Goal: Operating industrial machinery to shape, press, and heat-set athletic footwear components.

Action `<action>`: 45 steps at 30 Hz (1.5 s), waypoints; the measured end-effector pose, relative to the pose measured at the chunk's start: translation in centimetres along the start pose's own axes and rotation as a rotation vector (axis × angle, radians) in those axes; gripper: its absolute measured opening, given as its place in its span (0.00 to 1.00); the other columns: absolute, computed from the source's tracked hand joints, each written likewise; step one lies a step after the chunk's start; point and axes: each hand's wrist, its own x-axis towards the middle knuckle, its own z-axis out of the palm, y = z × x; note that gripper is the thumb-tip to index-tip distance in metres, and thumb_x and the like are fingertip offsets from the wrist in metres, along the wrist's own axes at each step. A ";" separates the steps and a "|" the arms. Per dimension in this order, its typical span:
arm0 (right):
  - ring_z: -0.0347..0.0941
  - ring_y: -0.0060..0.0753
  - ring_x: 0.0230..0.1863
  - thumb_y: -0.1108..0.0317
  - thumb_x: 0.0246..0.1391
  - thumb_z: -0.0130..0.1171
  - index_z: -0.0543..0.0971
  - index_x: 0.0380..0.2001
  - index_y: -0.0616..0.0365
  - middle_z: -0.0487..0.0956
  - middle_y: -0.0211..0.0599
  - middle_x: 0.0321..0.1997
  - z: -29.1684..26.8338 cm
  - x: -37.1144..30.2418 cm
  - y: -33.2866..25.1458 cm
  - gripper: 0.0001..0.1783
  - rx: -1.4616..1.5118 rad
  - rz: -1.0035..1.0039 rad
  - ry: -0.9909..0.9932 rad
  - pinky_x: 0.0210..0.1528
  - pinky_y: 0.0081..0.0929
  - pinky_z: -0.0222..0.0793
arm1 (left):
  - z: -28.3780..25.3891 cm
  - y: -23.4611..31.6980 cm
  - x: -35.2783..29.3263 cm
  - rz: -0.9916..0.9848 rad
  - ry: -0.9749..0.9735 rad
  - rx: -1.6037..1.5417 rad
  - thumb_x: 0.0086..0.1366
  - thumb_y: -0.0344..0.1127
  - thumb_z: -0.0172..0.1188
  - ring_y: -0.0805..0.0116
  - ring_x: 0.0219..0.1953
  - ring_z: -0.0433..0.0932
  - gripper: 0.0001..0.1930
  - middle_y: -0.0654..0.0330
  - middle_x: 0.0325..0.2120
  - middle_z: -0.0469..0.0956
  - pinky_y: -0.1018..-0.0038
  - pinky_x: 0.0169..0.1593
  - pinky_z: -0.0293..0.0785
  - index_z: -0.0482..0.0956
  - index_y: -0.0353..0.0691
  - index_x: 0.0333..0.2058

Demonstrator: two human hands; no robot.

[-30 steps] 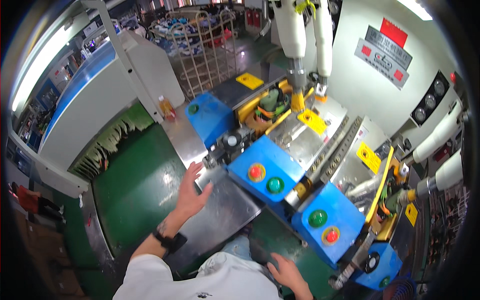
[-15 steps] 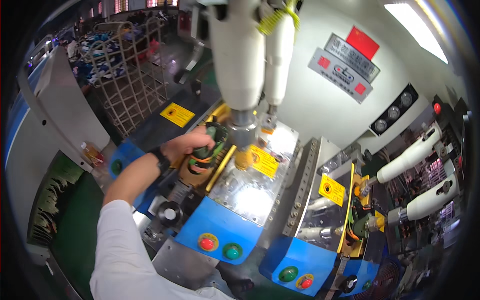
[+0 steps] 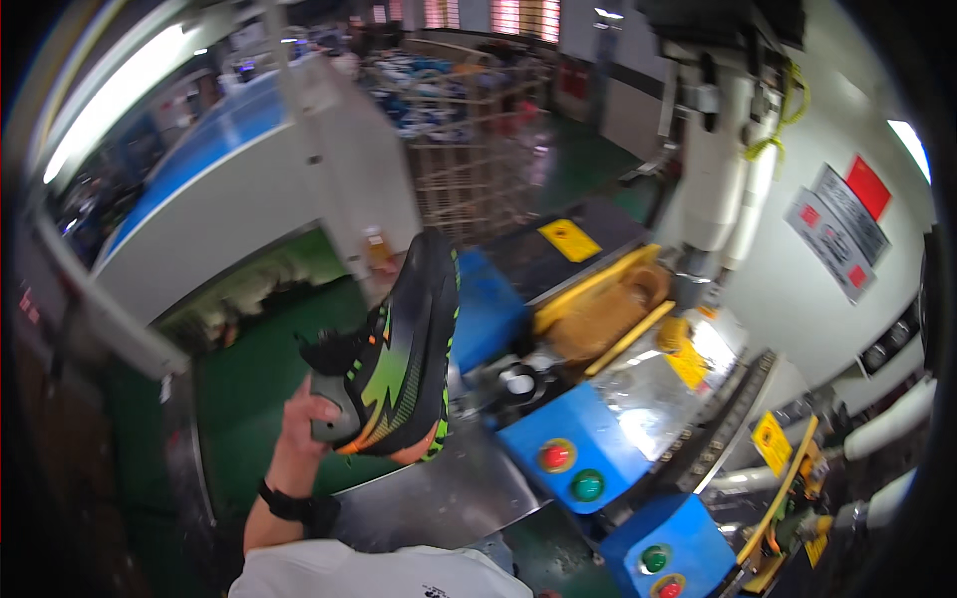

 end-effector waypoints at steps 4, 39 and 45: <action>0.76 0.57 0.45 0.56 0.57 0.56 0.76 0.47 0.59 0.79 0.55 0.43 -0.3 0.9 0.9 0.20 -0.129 -0.206 -0.266 0.47 0.42 0.71 | -5.8 0.4 -13.4 -0.033 0.379 0.000 0.45 0.22 0.51 0.59 0.37 0.78 0.23 0.55 0.35 0.76 0.65 0.45 0.77 0.70 0.34 0.44; 0.73 0.43 0.55 0.61 0.51 0.63 0.71 0.53 0.63 0.75 0.49 0.54 50.9 25.1 -46.2 0.28 -0.675 -0.826 -0.597 0.54 0.36 0.71 | -64.4 3.6 -9.9 0.038 0.426 1.689 0.58 0.40 0.56 0.46 0.66 0.53 0.31 0.41 0.61 0.58 0.53 0.68 0.48 0.62 0.30 0.58; 0.74 0.43 0.53 0.52 0.44 0.68 0.73 0.53 0.67 0.75 0.53 0.55 59.0 44.5 -63.2 0.37 -1.143 -0.998 -0.043 0.53 0.35 0.70 | -67.3 3.2 -10.3 0.065 0.514 1.624 0.54 0.34 0.57 0.49 0.62 0.63 0.25 0.47 0.59 0.65 0.51 0.65 0.55 0.70 0.30 0.51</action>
